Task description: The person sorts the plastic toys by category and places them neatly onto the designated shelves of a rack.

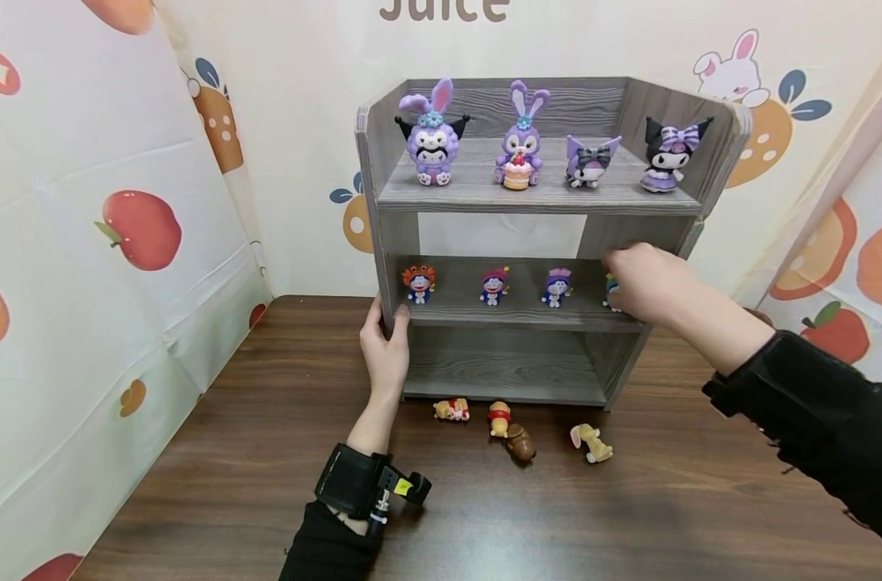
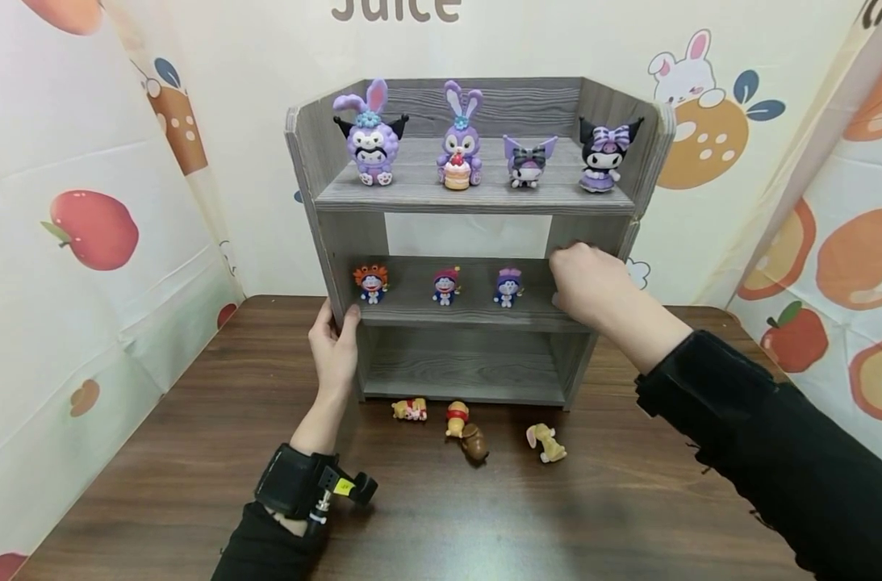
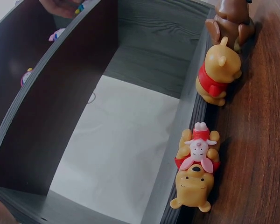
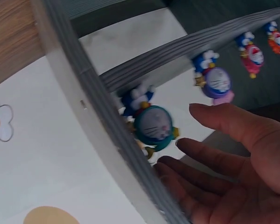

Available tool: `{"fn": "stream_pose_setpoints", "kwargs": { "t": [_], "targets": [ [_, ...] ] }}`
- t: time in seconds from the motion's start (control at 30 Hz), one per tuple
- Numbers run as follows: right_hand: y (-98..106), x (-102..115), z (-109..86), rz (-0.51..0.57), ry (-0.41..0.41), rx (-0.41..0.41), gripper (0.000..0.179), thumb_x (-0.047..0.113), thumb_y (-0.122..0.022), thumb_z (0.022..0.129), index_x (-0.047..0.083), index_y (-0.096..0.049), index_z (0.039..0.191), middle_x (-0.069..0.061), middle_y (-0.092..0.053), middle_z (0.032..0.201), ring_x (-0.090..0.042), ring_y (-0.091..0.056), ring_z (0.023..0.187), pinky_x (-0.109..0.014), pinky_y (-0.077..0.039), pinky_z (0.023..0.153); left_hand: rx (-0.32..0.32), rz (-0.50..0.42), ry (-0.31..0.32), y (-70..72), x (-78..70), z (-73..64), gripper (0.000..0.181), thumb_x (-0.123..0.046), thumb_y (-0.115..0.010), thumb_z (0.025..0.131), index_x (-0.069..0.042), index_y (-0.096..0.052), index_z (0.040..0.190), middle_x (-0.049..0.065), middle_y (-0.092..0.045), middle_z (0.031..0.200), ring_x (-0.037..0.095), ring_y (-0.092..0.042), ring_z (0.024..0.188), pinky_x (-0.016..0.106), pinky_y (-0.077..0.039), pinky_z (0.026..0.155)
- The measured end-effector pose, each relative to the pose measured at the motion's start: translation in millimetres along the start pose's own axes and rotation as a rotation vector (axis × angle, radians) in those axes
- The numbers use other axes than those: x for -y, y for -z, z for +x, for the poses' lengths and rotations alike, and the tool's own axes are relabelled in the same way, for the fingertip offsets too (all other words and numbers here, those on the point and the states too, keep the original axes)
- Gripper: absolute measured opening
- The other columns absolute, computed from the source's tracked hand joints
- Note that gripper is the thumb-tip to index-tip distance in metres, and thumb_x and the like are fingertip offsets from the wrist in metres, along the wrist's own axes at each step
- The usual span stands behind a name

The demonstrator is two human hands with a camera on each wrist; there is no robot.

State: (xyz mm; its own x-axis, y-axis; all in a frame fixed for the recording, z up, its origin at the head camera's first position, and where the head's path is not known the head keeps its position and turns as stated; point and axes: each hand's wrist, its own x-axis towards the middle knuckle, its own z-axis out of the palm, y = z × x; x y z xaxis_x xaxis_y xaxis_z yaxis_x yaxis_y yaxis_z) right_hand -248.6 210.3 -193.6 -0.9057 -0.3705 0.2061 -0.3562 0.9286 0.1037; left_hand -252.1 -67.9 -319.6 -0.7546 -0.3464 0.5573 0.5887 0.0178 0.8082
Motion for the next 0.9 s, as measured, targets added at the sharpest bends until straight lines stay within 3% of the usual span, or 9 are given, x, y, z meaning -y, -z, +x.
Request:
{"fn": "stream_pose_setpoints", "kwargs": {
  "t": [0.17, 0.37, 0.53, 0.67, 0.9],
  "targets": [
    [4, 5, -18.4, 0.038, 0.019, -0.114, 0.030, 0.004, -0.065, 0.072, -0.009, -0.057, 0.097, -0.022, -0.057, 0.088, -0.036, -0.055, 0.080, -0.047, -0.044, 0.065, -0.001, 0.007, -0.008, -0.3, 0.8, 0.0, 0.041, 0.004, -0.048, 0.085, 0.009, -0.043, 0.126, 0.024, -0.050, 0.119, 0.025, -0.049, 0.097, 0.021, -0.040, 0.076],
    [1, 12, -40.1, 0.114, 0.094, -0.276, 0.023, 0.005, -0.067, 0.071, -0.005, -0.059, 0.090, -0.017, -0.059, 0.080, -0.030, -0.056, 0.069, -0.043, -0.043, 0.059, -0.002, 0.009, -0.020, -0.1, 1.8, 0.3, 0.041, 0.004, -0.047, 0.085, 0.009, -0.043, 0.126, 0.025, -0.052, 0.116, 0.021, -0.049, 0.090, 0.021, -0.039, 0.073],
    [-10, 19, -52.8, 0.183, 0.186, -0.338, 0.017, 0.002, -0.071, 0.068, 0.001, -0.062, 0.082, -0.005, -0.060, 0.070, -0.016, -0.054, 0.059, -0.034, -0.044, 0.053, -0.002, 0.005, -0.021, 0.4, 2.1, 1.6, 0.041, 0.004, -0.047, 0.085, 0.009, -0.044, 0.126, 0.025, -0.051, 0.117, 0.025, -0.050, 0.095, 0.022, -0.040, 0.075],
    [-26, 24, -60.5, 0.259, 0.213, -0.315, 0.014, 0.002, -0.071, 0.068, 0.005, -0.063, 0.079, 0.002, -0.058, 0.066, -0.009, -0.052, 0.058, -0.029, -0.044, 0.052, -0.001, 0.010, -0.020, 0.7, 1.7, 1.6, 0.041, 0.004, -0.048, 0.085, 0.009, -0.044, 0.125, 0.025, -0.051, 0.117, 0.026, -0.050, 0.097, 0.022, -0.040, 0.076],
    [-64, 22, -68.9, 0.403, 0.150, -0.129, 0.010, 0.005, -0.068, 0.073, 0.006, -0.062, 0.081, 0.009, -0.055, 0.063, -0.004, -0.051, 0.057, -0.023, -0.043, 0.051, -0.004, 0.018, -0.009, 0.6, 2.1, 0.3, 0.041, 0.003, -0.048, 0.085, 0.008, -0.044, 0.125, 0.024, -0.052, 0.115, 0.020, -0.050, 0.091, 0.021, -0.040, 0.073]
  ]
}}
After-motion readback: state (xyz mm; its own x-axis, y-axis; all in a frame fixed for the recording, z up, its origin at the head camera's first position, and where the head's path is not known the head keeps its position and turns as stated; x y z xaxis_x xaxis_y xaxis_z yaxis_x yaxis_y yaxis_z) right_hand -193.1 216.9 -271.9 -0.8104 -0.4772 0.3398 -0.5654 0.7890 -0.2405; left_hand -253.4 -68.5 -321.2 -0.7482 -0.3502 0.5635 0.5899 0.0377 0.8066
